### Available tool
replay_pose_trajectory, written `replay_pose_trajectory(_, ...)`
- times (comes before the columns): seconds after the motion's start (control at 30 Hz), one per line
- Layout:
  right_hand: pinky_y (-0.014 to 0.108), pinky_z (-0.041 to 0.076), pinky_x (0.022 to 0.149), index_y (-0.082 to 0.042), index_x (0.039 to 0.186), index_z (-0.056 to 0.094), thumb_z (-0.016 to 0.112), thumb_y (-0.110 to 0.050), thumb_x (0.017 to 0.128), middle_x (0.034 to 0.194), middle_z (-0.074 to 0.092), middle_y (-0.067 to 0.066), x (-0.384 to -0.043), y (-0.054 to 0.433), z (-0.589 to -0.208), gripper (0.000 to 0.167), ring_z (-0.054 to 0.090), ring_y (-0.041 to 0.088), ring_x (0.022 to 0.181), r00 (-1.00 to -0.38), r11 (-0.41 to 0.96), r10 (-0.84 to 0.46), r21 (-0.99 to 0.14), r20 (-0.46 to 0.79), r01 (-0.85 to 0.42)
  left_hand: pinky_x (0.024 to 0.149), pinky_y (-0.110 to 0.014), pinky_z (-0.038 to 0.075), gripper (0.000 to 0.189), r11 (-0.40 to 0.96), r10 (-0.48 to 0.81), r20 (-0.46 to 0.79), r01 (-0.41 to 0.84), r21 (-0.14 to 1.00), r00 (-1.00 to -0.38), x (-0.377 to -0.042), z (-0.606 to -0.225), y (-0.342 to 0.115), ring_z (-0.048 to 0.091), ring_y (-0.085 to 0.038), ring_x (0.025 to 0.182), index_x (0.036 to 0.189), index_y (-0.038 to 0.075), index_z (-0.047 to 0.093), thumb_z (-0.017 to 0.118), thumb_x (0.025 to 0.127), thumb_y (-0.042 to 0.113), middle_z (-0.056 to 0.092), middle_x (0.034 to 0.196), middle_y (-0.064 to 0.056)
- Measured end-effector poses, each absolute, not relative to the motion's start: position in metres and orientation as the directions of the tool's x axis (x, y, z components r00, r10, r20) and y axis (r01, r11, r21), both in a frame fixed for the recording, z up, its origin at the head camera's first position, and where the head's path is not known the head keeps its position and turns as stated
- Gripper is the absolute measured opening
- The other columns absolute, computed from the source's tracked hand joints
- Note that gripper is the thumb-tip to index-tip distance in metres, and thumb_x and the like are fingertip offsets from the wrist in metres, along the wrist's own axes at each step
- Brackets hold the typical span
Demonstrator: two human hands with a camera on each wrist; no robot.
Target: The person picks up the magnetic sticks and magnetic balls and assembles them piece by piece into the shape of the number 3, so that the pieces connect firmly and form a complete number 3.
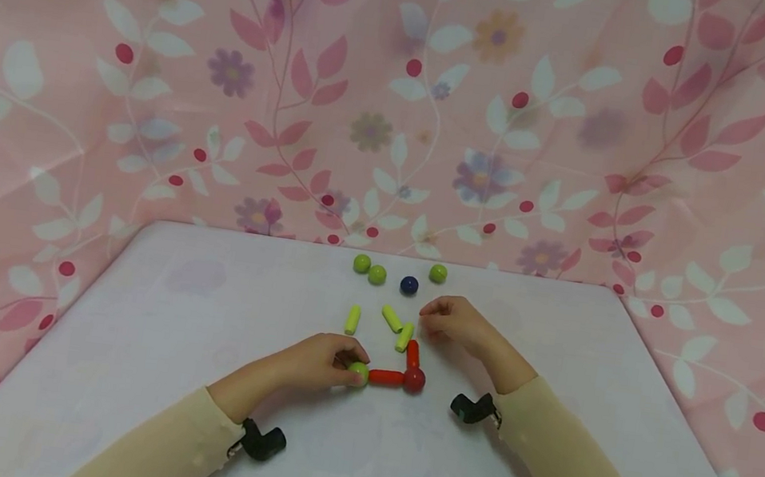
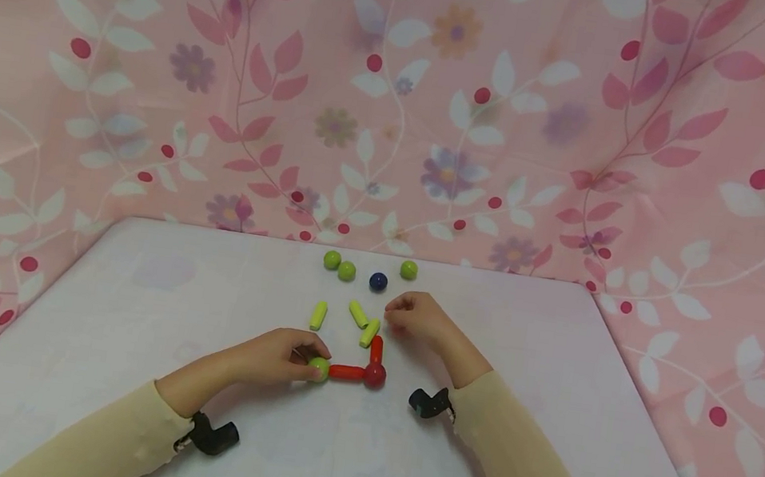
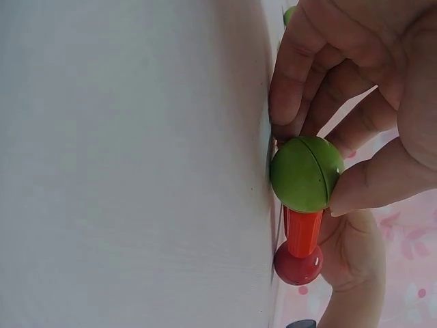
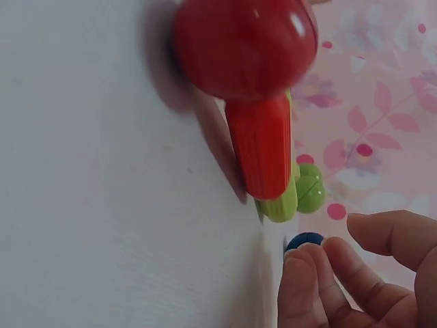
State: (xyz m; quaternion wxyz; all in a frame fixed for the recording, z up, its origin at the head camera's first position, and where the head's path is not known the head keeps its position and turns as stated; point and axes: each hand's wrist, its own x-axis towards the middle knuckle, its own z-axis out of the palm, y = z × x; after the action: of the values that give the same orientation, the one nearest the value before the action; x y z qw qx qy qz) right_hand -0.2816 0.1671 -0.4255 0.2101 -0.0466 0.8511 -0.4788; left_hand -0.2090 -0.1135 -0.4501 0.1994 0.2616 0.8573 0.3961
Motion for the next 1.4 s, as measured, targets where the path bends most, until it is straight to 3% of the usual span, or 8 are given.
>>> replay_pose_trajectory(0.4,0.033,0.054,0.086,0.004,0.122,0.062,0.064,-0.009,0.096,0.109,0.063,0.012,-0.318,0.159,-0.431,0.029,0.06,0.021,0.092,-0.933,0.486,-0.252,-0.868,-0.255,0.106,0.082,-0.028,0.05,0.031,0.544,0.607,-0.133,0.287,0.788,-0.783,-0.208,-0.452,-0.114,0.059,-0.01,0.091,0.118,0.014,0.068,0.073,0.093,0.032,0.065,0.099,0.01)
replay_pose_trajectory(0.6,0.03,0.052,0.079,0.001,0.116,0.064,0.065,-0.012,0.097,0.105,0.063,0.011,-0.327,0.158,-0.433,0.023,0.058,0.022,0.088,-0.942,0.509,-0.245,-0.858,-0.229,0.076,0.082,-0.03,0.05,0.029,0.545,0.605,-0.124,0.296,0.785,-0.786,-0.207,-0.451,-0.113,0.059,-0.011,0.09,0.117,0.014,0.069,0.073,0.093,0.03,0.065,0.098,0.009)
replay_pose_trajectory(1.13,0.033,0.053,0.086,-0.002,0.115,0.063,0.067,-0.016,0.097,0.113,0.064,0.013,-0.346,0.154,-0.438,0.024,0.061,0.023,0.097,-0.963,0.52,-0.226,-0.854,-0.147,0.009,0.08,-0.031,0.048,0.029,0.553,0.599,-0.128,0.293,0.78,-0.79,-0.207,-0.446,-0.112,0.057,-0.013,0.089,0.117,0.011,0.069,0.072,0.094,0.028,0.064,0.096,0.007)
replay_pose_trajectory(1.4,0.033,0.054,0.079,-0.004,0.117,0.063,0.071,-0.017,0.094,0.115,0.064,0.013,-0.352,0.147,-0.441,0.027,0.062,0.024,0.092,-0.959,0.528,-0.223,-0.849,-0.173,0.03,0.081,-0.03,0.049,0.028,0.546,0.602,-0.13,0.288,0.787,-0.788,-0.207,-0.449,-0.112,0.058,-0.012,0.09,0.117,0.012,0.069,0.073,0.094,0.028,0.064,0.097,0.007)
